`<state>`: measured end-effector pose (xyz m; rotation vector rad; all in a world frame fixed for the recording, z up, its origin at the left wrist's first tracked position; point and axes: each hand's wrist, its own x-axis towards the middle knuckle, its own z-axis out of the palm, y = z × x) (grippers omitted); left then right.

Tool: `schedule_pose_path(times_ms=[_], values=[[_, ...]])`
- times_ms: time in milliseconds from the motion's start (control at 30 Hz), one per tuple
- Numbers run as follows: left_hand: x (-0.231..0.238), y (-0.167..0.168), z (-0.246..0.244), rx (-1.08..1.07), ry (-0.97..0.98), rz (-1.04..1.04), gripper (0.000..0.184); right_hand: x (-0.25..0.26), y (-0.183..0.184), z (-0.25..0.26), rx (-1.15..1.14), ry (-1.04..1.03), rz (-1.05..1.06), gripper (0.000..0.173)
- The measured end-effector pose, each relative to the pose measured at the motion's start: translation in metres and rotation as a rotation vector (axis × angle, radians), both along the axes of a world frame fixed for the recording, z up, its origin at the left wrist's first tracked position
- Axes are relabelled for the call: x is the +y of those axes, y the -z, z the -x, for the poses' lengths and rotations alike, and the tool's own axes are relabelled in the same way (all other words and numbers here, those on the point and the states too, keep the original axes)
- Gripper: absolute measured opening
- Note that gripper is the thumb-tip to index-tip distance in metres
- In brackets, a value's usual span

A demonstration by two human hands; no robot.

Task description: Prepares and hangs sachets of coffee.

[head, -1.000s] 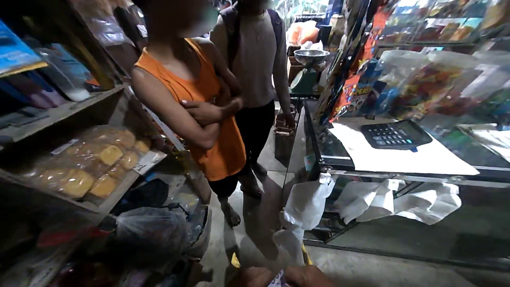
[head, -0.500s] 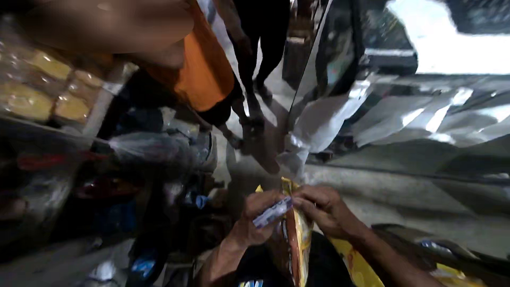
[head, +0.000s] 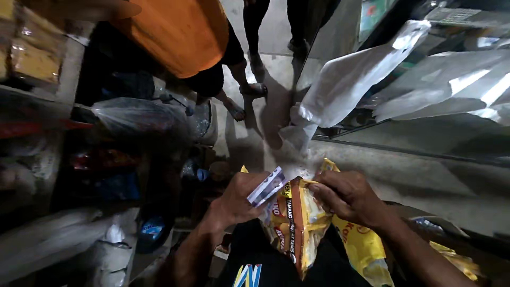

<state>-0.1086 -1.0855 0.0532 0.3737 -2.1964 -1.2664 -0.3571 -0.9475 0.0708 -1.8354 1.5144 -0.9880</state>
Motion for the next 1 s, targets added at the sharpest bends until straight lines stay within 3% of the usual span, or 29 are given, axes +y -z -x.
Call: schedule_pose_path(times_ms=[167, 600, 1000], values=[[0.003, 0.001, 0.004, 0.036, -0.103, 0.263, 0.021, 0.004, 0.004, -0.011, 0.072, 0.107, 0.12, 0.033], [0.003, 0.004, 0.011, -0.065, -0.124, 0.214, 0.015, 0.034, 0.032, -0.018, -0.025, 0.371, 0.153, 0.035], [-0.008, 0.01, 0.015, -0.241, -0.033, 0.206, 0.013, 0.055, 0.03, 0.001, 0.097, 0.387, -0.077, 0.037]])
